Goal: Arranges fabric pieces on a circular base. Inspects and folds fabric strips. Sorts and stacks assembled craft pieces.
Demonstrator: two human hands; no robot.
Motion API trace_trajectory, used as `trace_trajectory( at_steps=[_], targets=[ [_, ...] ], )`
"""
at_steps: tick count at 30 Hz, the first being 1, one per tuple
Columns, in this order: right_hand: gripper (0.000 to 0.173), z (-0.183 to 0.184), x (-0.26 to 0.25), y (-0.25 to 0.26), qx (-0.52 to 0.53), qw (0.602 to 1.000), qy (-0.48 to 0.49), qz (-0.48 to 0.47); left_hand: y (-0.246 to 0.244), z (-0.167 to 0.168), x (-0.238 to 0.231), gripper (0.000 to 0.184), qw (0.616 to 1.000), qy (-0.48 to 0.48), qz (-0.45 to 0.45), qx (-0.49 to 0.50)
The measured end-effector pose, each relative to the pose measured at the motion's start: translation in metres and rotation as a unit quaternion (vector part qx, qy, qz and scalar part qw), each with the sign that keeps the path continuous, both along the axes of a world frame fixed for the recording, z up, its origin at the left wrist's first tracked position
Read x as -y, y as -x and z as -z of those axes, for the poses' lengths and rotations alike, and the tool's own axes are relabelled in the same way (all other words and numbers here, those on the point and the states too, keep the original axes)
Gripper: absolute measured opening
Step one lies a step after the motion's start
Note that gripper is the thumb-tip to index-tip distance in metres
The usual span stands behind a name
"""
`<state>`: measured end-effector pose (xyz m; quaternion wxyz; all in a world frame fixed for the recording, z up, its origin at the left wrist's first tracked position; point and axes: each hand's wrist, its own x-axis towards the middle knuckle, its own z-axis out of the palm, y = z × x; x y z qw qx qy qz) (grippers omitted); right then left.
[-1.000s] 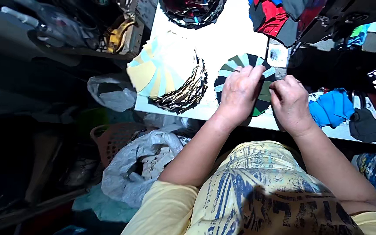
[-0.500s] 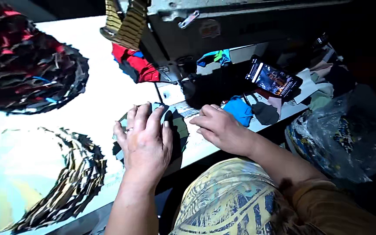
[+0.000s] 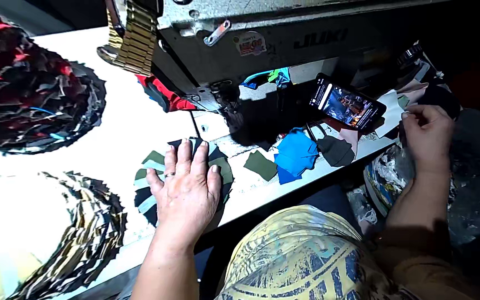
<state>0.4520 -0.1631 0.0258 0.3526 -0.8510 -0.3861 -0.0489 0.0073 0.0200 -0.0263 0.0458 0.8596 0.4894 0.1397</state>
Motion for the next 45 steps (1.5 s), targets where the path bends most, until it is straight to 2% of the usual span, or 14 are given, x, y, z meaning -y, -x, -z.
trace_trajectory(
  at_steps=[7,12,17,23,27,29,32,35,37,39,40,42,43,45],
  targets=[
    [0.043,0.009,-0.017,0.006,-0.018,0.994,0.067,0.08,-0.001,0.0,0.0,0.063,1.0,-0.005,-0.005,0.0],
    [0.029,0.007,-0.022,0.008,-0.009,0.992,0.078,0.098,0.0,0.002,0.0,0.063,1.0,-0.011,-0.005,-0.001],
    [0.015,0.017,-0.017,0.006,0.019,0.997,-0.01,0.074,0.002,0.004,-0.001,0.063,1.0,-0.01,-0.008,-0.001],
    [0.019,0.012,-0.006,0.001,0.071,0.989,-0.124,0.039,0.001,0.002,0.0,0.064,1.0,-0.006,-0.007,-0.003],
    [0.004,-0.002,0.005,-0.006,-0.008,0.956,-0.289,-0.055,0.004,0.0,-0.001,0.065,1.0,0.008,0.006,0.016],
    [0.009,-0.014,0.01,0.0,-0.09,0.924,-0.357,-0.102,0.005,-0.004,0.001,0.066,0.999,0.01,0.006,0.035],
    [0.017,-0.034,0.015,0.019,-0.177,0.876,-0.411,-0.181,0.001,-0.015,0.01,0.067,0.997,-0.011,0.0,0.072],
    [0.019,-0.047,0.01,0.046,-0.251,0.832,-0.41,-0.275,-0.011,-0.032,0.023,0.062,0.987,0.004,0.053,0.15],
    [0.02,-0.051,-0.001,0.074,-0.29,0.806,-0.38,-0.35,-0.024,-0.045,0.034,0.056,0.964,0.057,0.119,0.229],
    [0.013,-0.052,-0.016,0.108,-0.337,0.773,-0.34,-0.416,-0.041,-0.053,0.044,0.055,0.911,0.164,0.197,0.323],
    [0.008,-0.05,-0.025,0.124,-0.353,0.758,-0.315,-0.45,-0.048,-0.054,0.048,0.058,0.863,0.238,0.232,0.38],
    [0.008,-0.043,-0.038,0.151,-0.364,0.738,-0.265,-0.502,-0.054,-0.056,0.055,0.064,0.738,0.396,0.252,0.486],
    [0.01,-0.039,-0.043,0.163,-0.363,0.736,-0.246,-0.515,-0.054,-0.058,0.059,0.057,0.688,0.445,0.236,0.522],
    [0.013,-0.034,-0.05,0.182,-0.355,0.75,-0.208,-0.519,-0.046,-0.061,0.062,0.025,0.64,0.477,0.203,0.567]
  ],
)
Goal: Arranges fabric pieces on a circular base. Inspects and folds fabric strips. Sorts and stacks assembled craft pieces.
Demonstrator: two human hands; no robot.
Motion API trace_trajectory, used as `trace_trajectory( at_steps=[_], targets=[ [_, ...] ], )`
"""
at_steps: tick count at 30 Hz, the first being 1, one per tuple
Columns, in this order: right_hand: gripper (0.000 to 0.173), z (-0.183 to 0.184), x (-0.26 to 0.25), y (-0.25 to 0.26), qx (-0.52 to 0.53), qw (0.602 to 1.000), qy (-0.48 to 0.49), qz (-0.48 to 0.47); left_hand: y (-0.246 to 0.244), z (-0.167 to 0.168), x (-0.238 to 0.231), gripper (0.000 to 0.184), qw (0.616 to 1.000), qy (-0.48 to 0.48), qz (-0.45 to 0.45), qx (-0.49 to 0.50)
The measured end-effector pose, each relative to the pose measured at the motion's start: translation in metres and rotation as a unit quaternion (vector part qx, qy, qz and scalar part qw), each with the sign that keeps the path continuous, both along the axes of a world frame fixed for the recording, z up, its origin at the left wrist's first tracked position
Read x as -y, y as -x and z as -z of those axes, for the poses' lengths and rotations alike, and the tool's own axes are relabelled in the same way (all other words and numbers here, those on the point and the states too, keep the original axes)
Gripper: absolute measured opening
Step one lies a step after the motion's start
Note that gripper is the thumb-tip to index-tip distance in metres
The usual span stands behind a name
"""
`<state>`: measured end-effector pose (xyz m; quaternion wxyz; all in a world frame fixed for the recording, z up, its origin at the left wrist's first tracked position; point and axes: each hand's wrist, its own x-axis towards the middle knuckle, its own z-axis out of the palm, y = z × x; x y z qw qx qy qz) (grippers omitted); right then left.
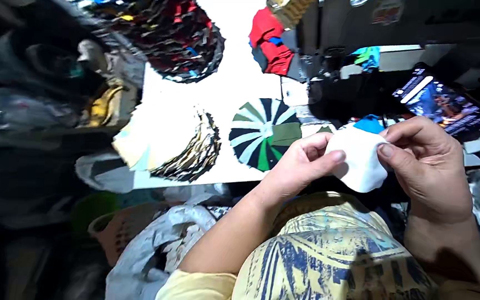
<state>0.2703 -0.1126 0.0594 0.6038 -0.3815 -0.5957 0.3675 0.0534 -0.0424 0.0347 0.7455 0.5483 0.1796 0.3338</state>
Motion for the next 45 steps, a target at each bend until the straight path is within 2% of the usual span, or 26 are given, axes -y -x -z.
trace_trajectory(
  at_steps=[1,2,6,10,14,17,22,25,28,34,37,41,45],
  targets=[
    [0.014,0.003,-0.003,0.007,0.017,1.0,0.015,-0.002,0.007,-0.001,0.001,0.014,1.0,0.008,-0.018,0.005],
    [0.014,0.007,-0.004,0.012,0.03,0.999,0.032,-0.009,0.015,0.0,0.002,0.011,0.999,0.005,-0.042,-0.005],
    [0.019,0.023,-0.008,0.033,0.059,0.99,0.1,-0.08,0.055,0.01,0.011,0.008,0.986,-0.076,-0.118,-0.091],
    [0.015,0.046,-0.019,0.056,0.106,0.976,0.132,-0.139,0.089,0.027,0.026,0.006,0.951,-0.164,-0.18,-0.187],
    [0.012,0.057,-0.041,0.076,0.139,0.977,0.113,-0.116,0.104,0.033,0.028,0.01,0.923,-0.174,-0.244,-0.242],
    [0.012,0.057,-0.064,0.088,0.161,0.98,0.074,-0.089,0.108,0.034,0.013,0.014,0.871,-0.244,-0.307,-0.296],
    [0.013,0.058,-0.103,0.101,0.233,0.972,0.016,-0.03,0.109,0.038,-0.021,0.019,0.81,-0.301,-0.369,-0.343],
    [0.012,0.061,-0.114,0.105,0.293,0.956,0.002,0.005,0.109,0.043,-0.035,0.019,0.777,-0.318,-0.384,-0.384],
    [0.014,0.066,-0.116,0.108,0.337,0.941,0.0,0.02,0.108,0.046,-0.041,0.016,0.762,-0.315,-0.389,-0.412],
    [0.014,0.07,-0.117,0.105,0.305,0.952,0.018,-0.001,0.11,0.05,-0.045,0.016,0.756,-0.323,-0.381,-0.422],
    [0.017,0.071,-0.12,0.103,0.28,0.959,0.033,-0.008,0.11,0.047,-0.045,0.02,0.739,-0.329,-0.372,-0.455],
    [0.024,0.069,-0.119,0.104,0.309,0.95,0.038,-0.012,0.11,0.043,-0.046,0.025,0.717,-0.339,-0.357,-0.494],
    [0.034,0.066,-0.117,0.1,0.317,0.948,0.002,-0.02,0.108,0.042,-0.046,0.024,0.707,-0.361,-0.35,-0.498]
  ],
)
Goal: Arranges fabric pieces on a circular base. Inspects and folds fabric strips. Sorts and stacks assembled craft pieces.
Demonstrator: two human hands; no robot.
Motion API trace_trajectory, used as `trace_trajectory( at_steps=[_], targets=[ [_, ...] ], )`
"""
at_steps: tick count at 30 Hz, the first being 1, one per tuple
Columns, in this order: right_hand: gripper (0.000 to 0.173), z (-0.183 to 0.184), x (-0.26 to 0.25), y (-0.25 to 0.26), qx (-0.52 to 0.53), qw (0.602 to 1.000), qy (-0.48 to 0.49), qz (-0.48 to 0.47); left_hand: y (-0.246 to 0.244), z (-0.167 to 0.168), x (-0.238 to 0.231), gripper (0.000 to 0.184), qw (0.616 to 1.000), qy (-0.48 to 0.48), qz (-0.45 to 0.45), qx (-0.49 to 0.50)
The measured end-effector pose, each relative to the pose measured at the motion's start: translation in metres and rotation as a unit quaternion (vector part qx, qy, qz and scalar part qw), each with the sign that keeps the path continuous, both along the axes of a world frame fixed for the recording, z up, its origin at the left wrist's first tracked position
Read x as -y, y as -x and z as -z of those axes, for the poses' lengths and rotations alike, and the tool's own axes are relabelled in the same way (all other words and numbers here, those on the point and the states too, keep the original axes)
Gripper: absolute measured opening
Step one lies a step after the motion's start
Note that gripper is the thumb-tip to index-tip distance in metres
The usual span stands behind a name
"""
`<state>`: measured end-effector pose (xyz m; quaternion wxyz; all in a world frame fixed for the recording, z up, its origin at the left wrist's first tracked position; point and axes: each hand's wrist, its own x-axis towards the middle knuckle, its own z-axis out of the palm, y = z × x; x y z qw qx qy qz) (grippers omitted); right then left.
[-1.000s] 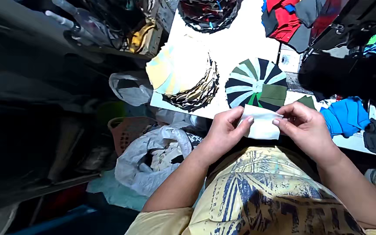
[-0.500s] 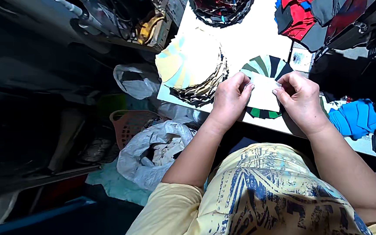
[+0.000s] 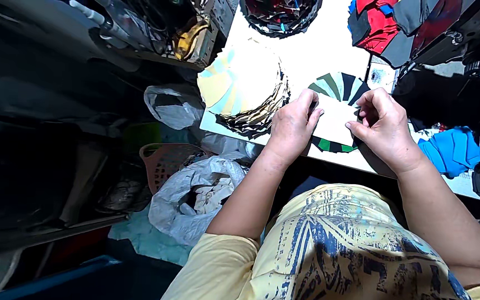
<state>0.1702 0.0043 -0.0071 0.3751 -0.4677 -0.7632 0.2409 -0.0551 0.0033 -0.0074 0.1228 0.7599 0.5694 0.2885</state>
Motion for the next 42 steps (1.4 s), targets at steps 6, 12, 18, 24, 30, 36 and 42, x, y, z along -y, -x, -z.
trace_trajectory(
  at_steps=[6,12,18,24,30,36,42],
  targets=[
    [0.024,-0.013,0.023,-0.013,0.128,0.991,-0.017,-0.04,-0.001,-0.004,-0.001,0.02,0.999,-0.012,0.02,-0.041],
    [0.035,-0.02,0.059,-0.04,0.101,0.991,0.006,-0.082,-0.019,-0.028,0.012,0.032,0.992,-0.028,0.032,-0.115],
    [0.025,-0.047,0.1,-0.103,0.046,0.998,0.032,-0.033,-0.051,-0.005,0.001,0.058,0.986,-0.018,0.085,-0.142],
    [0.021,-0.073,0.142,-0.202,0.075,0.947,-0.054,0.308,-0.06,0.017,-0.011,0.066,0.98,0.014,0.074,-0.184],
    [0.029,-0.045,0.155,-0.281,0.166,0.783,0.057,0.596,-0.059,0.017,-0.012,0.067,0.981,0.016,0.07,-0.182],
    [0.026,-0.027,0.149,-0.276,0.165,0.742,0.077,0.646,-0.057,0.019,-0.013,0.067,0.981,0.012,0.071,-0.182],
    [0.016,-0.026,0.148,-0.273,0.179,0.736,0.04,0.652,-0.058,0.018,-0.014,0.065,0.982,0.007,0.072,-0.176]
  ],
)
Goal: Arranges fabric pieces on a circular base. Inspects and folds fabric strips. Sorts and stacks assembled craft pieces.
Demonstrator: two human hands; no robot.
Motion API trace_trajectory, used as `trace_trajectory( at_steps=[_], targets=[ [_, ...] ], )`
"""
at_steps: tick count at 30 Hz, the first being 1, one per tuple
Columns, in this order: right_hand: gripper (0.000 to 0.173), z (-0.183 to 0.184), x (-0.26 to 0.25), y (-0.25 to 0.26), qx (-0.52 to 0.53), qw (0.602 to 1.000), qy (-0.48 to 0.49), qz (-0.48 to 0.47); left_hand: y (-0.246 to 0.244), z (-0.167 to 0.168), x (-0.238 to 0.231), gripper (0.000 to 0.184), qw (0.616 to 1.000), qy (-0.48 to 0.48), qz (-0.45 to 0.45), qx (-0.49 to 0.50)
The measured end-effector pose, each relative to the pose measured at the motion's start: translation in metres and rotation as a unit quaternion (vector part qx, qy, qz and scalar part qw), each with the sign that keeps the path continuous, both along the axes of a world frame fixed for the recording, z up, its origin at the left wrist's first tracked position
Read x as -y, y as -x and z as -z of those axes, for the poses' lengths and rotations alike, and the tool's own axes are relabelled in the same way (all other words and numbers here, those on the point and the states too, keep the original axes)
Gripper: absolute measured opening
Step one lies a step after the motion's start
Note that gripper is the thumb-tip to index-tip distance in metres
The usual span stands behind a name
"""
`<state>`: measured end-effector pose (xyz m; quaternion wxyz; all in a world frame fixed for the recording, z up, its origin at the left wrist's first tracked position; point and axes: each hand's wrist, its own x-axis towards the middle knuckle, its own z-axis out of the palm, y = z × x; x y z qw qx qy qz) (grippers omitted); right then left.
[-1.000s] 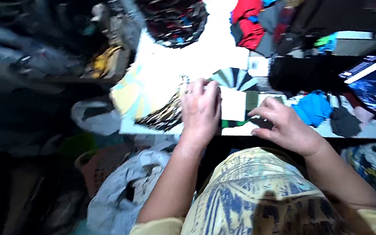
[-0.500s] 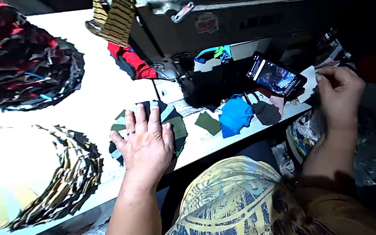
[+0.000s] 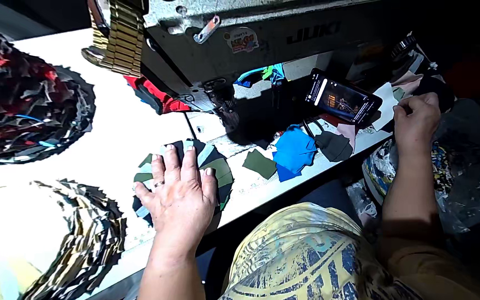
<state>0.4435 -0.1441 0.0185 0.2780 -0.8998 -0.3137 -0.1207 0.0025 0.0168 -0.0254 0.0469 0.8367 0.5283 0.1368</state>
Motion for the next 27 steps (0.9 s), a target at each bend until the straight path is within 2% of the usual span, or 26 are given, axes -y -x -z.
trace_trajectory(
  at_steps=[5,13,19,23,27],
  targets=[
    [0.028,-0.004,0.001,0.001,-0.042,0.999,0.029,0.014,0.0,0.001,0.0,0.066,1.0,0.003,-0.003,0.007],
    [0.015,0.004,-0.001,-0.004,-0.048,0.999,-0.019,-0.01,0.0,0.003,0.0,0.066,1.0,0.002,-0.007,0.008],
    [0.014,0.006,-0.004,0.005,-0.007,0.997,-0.015,-0.079,0.0,0.004,0.0,0.066,1.0,0.0,-0.008,0.011],
    [0.017,0.007,-0.003,0.002,0.009,0.997,-0.01,-0.077,0.001,0.005,0.0,0.067,1.0,0.003,-0.005,0.011],
    [0.021,0.005,0.0,-0.006,-0.012,0.994,-0.084,-0.071,0.002,0.005,0.0,0.067,1.0,-0.002,-0.003,0.014]
  ],
)
